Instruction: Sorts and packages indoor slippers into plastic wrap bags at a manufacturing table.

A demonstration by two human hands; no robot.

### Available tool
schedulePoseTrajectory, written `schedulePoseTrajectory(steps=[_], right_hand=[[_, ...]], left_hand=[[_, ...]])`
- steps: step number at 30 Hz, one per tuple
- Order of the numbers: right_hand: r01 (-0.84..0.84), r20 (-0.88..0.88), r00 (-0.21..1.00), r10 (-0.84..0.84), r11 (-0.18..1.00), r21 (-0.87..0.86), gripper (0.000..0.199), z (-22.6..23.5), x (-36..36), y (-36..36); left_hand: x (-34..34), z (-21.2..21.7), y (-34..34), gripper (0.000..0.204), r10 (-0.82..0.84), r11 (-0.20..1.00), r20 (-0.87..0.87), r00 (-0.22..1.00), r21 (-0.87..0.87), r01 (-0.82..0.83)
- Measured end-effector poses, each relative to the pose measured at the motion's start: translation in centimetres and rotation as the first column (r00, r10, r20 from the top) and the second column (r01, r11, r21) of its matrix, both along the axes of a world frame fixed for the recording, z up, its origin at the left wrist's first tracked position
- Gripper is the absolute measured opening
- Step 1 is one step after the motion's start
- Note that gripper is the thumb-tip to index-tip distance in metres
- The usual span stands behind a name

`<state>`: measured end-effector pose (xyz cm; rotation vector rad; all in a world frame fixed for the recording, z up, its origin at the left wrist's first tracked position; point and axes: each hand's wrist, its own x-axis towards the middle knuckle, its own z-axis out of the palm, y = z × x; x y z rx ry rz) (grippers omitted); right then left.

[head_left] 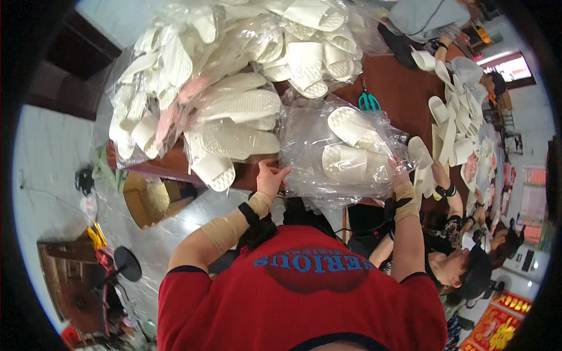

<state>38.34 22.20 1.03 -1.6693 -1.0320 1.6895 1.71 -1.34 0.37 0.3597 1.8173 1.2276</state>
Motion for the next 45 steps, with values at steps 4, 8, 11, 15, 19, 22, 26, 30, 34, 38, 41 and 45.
schedulePoseTrajectory(steps=[4, 8, 11, 15, 19, 22, 26, 30, 34, 38, 41, 45], right_hand=[[0.007, -0.060, 0.998, -0.007, 1.000, -0.008, 0.052, 0.9, 0.5, 0.6], [-0.058, -0.021, 0.998, 0.058, 0.998, -0.002, 0.048, 0.9, 1.6, 1.5], [-0.270, -0.139, 0.943, 0.303, 0.939, 0.214, 0.050, -1.3, 3.2, 3.0], [-0.055, -0.304, 0.952, 0.032, 0.996, -0.069, 0.050, -3.6, 5.6, 5.8], [-0.002, -0.267, 0.963, -0.026, 0.995, -0.102, 0.056, -2.0, 2.6, 4.5], [-0.057, -0.381, 0.925, 0.004, 0.990, -0.129, 0.061, -3.1, 3.7, 4.8], [0.013, -0.257, 0.966, -0.034, 0.996, -0.085, 0.058, -3.6, 3.2, 4.3], [0.022, -0.247, 0.968, -0.043, 0.996, -0.089, 0.056, -2.6, 1.8, 4.3], [-0.024, -0.289, 0.957, -0.025, 0.986, -0.166, 0.060, -3.3, 3.0, 4.6], [-0.029, -0.292, 0.955, 0.053, 0.996, 0.088, 0.053, -6.1, 3.3, 4.9], [0.071, -0.381, 0.920, -0.093, 0.995, -0.071, 0.053, -6.5, 3.5, 4.7], [0.115, -0.349, 0.927, -0.137, 0.990, -0.082, 0.054, -8.0, 3.8, 4.4]], left_hand=[[2.8, -0.3, 0.5, 0.052, -0.190, 0.963, 0.088, 0.978, -0.174, 0.203], [5.7, -3.6, 0.7, 0.046, -0.135, 0.991, -0.482, 0.866, -0.067, 0.117], [5.3, -0.9, 1.0, 0.027, -0.176, 0.982, -0.404, 0.898, -0.136, 0.132], [6.2, -3.5, 0.1, 0.027, -0.174, 0.974, -0.075, 0.982, 0.135, 0.183], [8.0, -1.9, -0.4, 0.037, -0.074, 0.992, 0.025, 0.997, 0.106, 0.071], [9.4, -0.6, -0.4, 0.023, -0.247, 0.969, -0.411, 0.878, -0.079, 0.236], [9.6, 2.9, -0.4, 0.027, -0.605, 0.795, -0.501, 0.619, -0.343, 0.500], [10.0, -2.4, -1.2, 0.042, -0.472, 0.784, 0.100, 0.876, -0.406, 0.469], [11.7, -2.2, 0.0, 0.059, -0.063, 0.931, 0.463, 0.884, -0.291, 0.219], [11.4, -1.4, 2.1, 0.039, -0.031, 0.991, 0.418, 0.908, -0.104, 0.082], [11.6, 0.3, 2.9, 0.031, 0.040, 0.999, 0.537, 0.842, -0.004, -0.045], [5.1, 1.7, 5.1, 0.019, -0.272, 0.958, 0.034, 0.962, 0.107, 0.267]])
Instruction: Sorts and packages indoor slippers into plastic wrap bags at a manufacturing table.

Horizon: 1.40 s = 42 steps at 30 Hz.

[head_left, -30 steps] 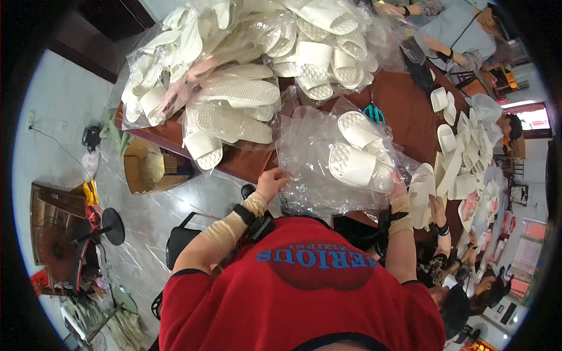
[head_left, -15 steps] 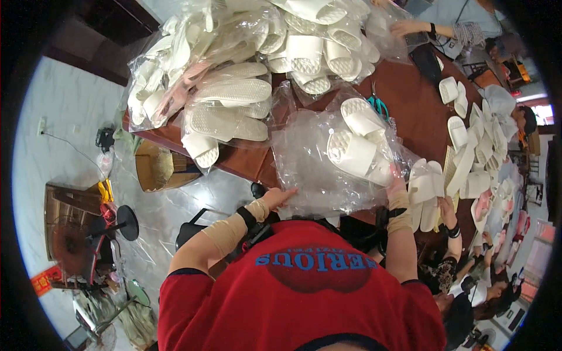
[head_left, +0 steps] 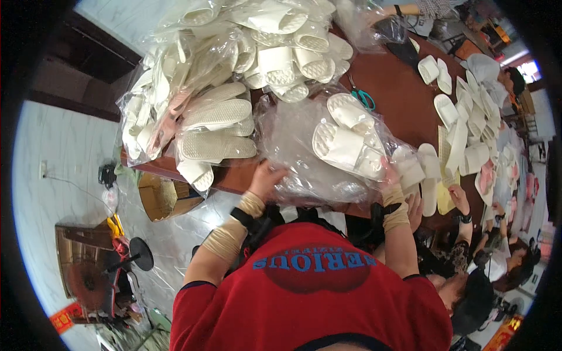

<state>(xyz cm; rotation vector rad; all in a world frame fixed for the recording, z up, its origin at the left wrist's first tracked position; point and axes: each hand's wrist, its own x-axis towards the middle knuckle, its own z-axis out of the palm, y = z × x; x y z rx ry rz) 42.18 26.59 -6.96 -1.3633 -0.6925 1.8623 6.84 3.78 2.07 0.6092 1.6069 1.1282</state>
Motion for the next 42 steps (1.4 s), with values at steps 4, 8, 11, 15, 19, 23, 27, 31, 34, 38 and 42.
schedulePoseTrajectory(steps=[4, 8, 11, 15, 19, 23, 27, 31, 34, 38, 42], right_hand=[[-0.177, 0.292, 0.950, 0.114, 0.964, 0.199, 0.033, -0.6, 0.6, -1.0], [-0.211, -0.009, 0.977, 0.214, 0.968, 0.134, 0.049, 7.0, -4.7, -6.0], [-0.335, 0.300, 0.913, 0.275, 0.927, 0.169, 0.045, 5.5, -3.5, -7.6], [-0.342, 0.346, 0.905, 0.246, 0.906, 0.251, 0.039, 4.3, -2.5, -8.2], [-0.458, 0.546, 0.812, 0.208, 0.807, 0.374, 0.039, 9.6, -4.9, -10.3], [-0.550, 0.643, 0.763, 0.062, 0.585, 0.597, 0.042, 12.0, -5.8, -9.5], [-0.503, 0.533, 0.810, 0.245, 0.758, 0.416, 0.047, 12.4, -9.1, -9.1], [-0.555, 0.695, 0.688, 0.208, 0.767, 0.320, 0.050, 3.4, -7.1, -7.1], [-0.587, 0.737, 0.603, 0.306, 0.796, 0.150, 0.049, 1.5, -6.6, -6.7], [-0.535, 0.600, 0.696, 0.394, 0.842, 0.067, 0.048, 7.0, -12.1, -7.8], [-0.594, 0.827, 0.555, 0.092, 0.739, 0.316, 0.041, 4.8, -3.7, -4.6]], left_hand=[[-9.0, -6.8, -1.6, 0.038, -0.053, 0.998, -0.098, 0.994, -0.042, 0.049], [-10.3, -9.0, -3.9, 0.055, -0.142, 0.986, -0.311, 0.940, -0.124, 0.107], [-9.2, -5.1, -3.0, 0.053, -0.270, 0.961, -0.567, 0.778, -0.210, 0.180], [-8.8, 5.2, -2.7, 0.035, -0.215, 0.941, -0.817, 0.535, -0.026, 0.339], [-8.8, 3.8, -1.8, 0.032, -0.171, 0.714, -0.967, 0.190, 0.011, 0.700], [-10.5, -2.4, -1.6, 0.034, -0.230, 0.751, -0.957, 0.177, -0.058, 0.658], [-11.9, -4.5, -2.3, 0.036, -0.219, 0.785, -0.905, 0.364, 0.059, 0.617], [-11.5, -1.5, -0.1, 0.042, -0.295, 0.804, -0.741, 0.603, 0.149, 0.576], [-10.5, 1.2, 0.9, 0.049, -0.108, 0.848, -0.736, 0.669, 0.283, 0.448], [-9.1, -2.7, 1.2, 0.052, -0.045, 0.692, -0.861, 0.507, 0.340, 0.637], [-6.5, -5.1, 2.7, 0.070, -0.234, 0.742, -0.965, 0.121, -0.097, 0.664]])
